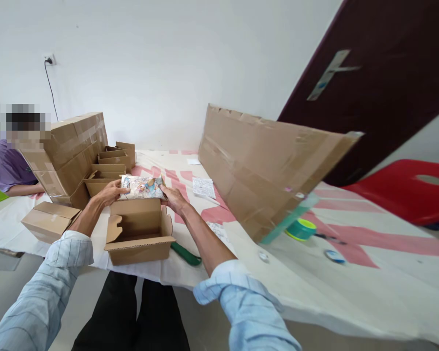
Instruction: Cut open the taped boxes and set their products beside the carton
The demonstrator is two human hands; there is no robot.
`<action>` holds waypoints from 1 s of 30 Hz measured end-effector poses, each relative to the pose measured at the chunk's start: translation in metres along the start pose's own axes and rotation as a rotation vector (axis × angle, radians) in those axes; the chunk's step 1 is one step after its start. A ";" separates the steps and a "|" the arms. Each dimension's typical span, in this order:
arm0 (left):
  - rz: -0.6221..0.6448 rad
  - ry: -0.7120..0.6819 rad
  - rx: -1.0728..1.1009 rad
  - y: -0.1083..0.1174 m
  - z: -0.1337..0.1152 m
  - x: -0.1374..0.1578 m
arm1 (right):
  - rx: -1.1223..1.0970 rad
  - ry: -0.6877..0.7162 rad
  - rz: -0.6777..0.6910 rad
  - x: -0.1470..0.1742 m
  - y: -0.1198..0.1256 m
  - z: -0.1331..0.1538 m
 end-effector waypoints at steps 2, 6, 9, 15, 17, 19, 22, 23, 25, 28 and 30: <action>-0.013 -0.010 0.001 0.002 -0.002 -0.003 | -0.004 0.022 -0.002 0.000 -0.001 0.006; -0.070 -0.117 0.019 0.006 -0.024 -0.009 | -0.015 0.128 -0.013 0.000 0.000 0.037; -0.076 -0.211 0.041 0.006 -0.050 -0.008 | -0.010 0.277 0.019 0.004 -0.002 0.071; -0.012 -0.452 0.021 -0.006 -0.102 0.010 | 0.002 0.471 0.105 0.025 -0.014 0.118; -0.006 -0.480 0.003 -0.009 -0.111 0.016 | -0.006 0.503 0.127 0.033 -0.019 0.126; 0.003 -0.502 -0.010 -0.011 -0.119 0.020 | -0.017 0.536 0.154 0.039 -0.023 0.132; 0.011 -0.536 -0.029 -0.014 -0.128 0.026 | -0.022 0.570 0.185 0.044 -0.027 0.137; 0.010 -0.546 -0.041 -0.014 -0.130 0.028 | -0.023 0.576 0.194 0.045 -0.028 0.138; 0.002 -0.562 -0.067 -0.012 -0.132 0.029 | -0.026 0.578 0.214 0.045 -0.030 0.137; -0.016 -0.570 -0.105 -0.005 -0.128 0.026 | -0.006 0.556 0.248 0.042 -0.032 0.132; -0.029 -0.570 -0.136 0.001 -0.122 0.023 | 0.024 0.526 0.269 0.038 -0.032 0.125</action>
Point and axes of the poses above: each hand's wrist, its own x-axis away from the middle knuckle, its own y-axis out of the back of the hand, z = x × y, the point moved 8 cm from there along -x, towards the middle knuckle, and after that the axes turned 1 degree about z, right-handed, at the moved point
